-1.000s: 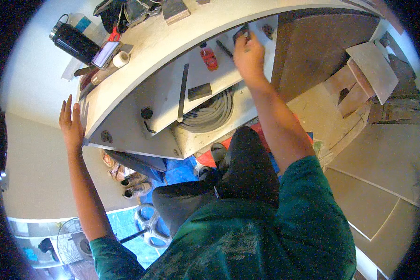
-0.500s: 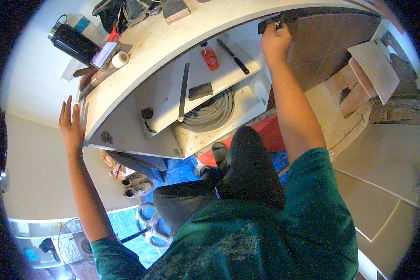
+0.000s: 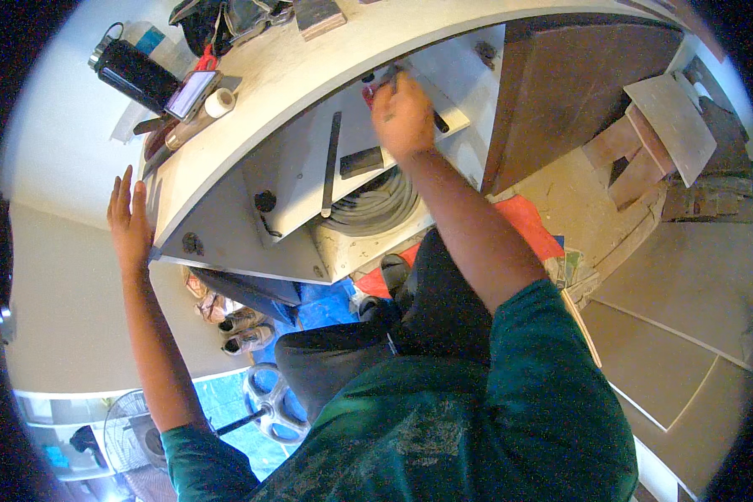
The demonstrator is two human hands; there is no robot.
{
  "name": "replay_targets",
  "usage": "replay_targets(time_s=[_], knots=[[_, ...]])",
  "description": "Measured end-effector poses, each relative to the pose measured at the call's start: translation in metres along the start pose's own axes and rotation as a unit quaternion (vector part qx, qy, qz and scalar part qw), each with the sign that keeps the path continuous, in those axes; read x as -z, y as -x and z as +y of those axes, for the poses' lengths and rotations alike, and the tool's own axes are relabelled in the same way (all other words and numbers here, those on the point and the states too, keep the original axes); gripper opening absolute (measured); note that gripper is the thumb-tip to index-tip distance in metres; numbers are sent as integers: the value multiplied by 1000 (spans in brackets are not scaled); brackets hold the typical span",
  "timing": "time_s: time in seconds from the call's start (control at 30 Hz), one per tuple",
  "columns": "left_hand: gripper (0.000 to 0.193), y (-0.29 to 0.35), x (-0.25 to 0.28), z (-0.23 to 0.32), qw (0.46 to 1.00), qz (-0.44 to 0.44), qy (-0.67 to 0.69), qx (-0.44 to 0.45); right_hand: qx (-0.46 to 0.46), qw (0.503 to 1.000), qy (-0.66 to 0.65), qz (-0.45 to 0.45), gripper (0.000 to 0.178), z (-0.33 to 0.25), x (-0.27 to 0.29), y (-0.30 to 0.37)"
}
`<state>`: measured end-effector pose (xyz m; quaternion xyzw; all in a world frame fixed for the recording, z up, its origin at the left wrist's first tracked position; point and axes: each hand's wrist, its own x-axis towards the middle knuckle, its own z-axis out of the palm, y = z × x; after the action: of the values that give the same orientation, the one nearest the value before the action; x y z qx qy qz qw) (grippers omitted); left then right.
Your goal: The person sits at a cluttered white desk and repeatedly picks up, inspects, and places back various small items such as a red tool, a black rectangular object, and a MaxSell-branded item. The person shifts items between the desk surface and the open drawer below, occasionally moving cables and other objects aside to reach deeper items.
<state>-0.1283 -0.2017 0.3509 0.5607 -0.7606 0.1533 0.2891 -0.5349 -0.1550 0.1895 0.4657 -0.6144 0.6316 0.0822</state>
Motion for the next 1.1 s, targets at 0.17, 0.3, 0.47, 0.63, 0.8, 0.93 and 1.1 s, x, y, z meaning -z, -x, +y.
replay_targets(time_s=[0.17,0.3,0.47,0.63,0.8,0.93,1.1], knots=[[50,-1,-2,0,1000,4,8,2,11,998,-46,-51,16,-60,-38,44],[49,-4,-3,-15,1000,-3,-2,-3,31,994,-57,-92,19,-70,-44,61],[49,-6,-5,-10,1000,11,-4,-13,-40,999,-27,25,29,20,-3,22],[51,-3,-11,-14,1000,14,-9,-10,-133,979,95,120,30,58,63,-58],[53,-3,-4,-13,1000,10,-7,-17,-128,980,64,140,27,101,75,-97],[52,0,0,-10,1000,3,-13,-12,-126,979,118,105,25,82,69,-86],[52,0,2,0,1000,-6,3,-9,-14,995,98,18,22,14,45,-33]])
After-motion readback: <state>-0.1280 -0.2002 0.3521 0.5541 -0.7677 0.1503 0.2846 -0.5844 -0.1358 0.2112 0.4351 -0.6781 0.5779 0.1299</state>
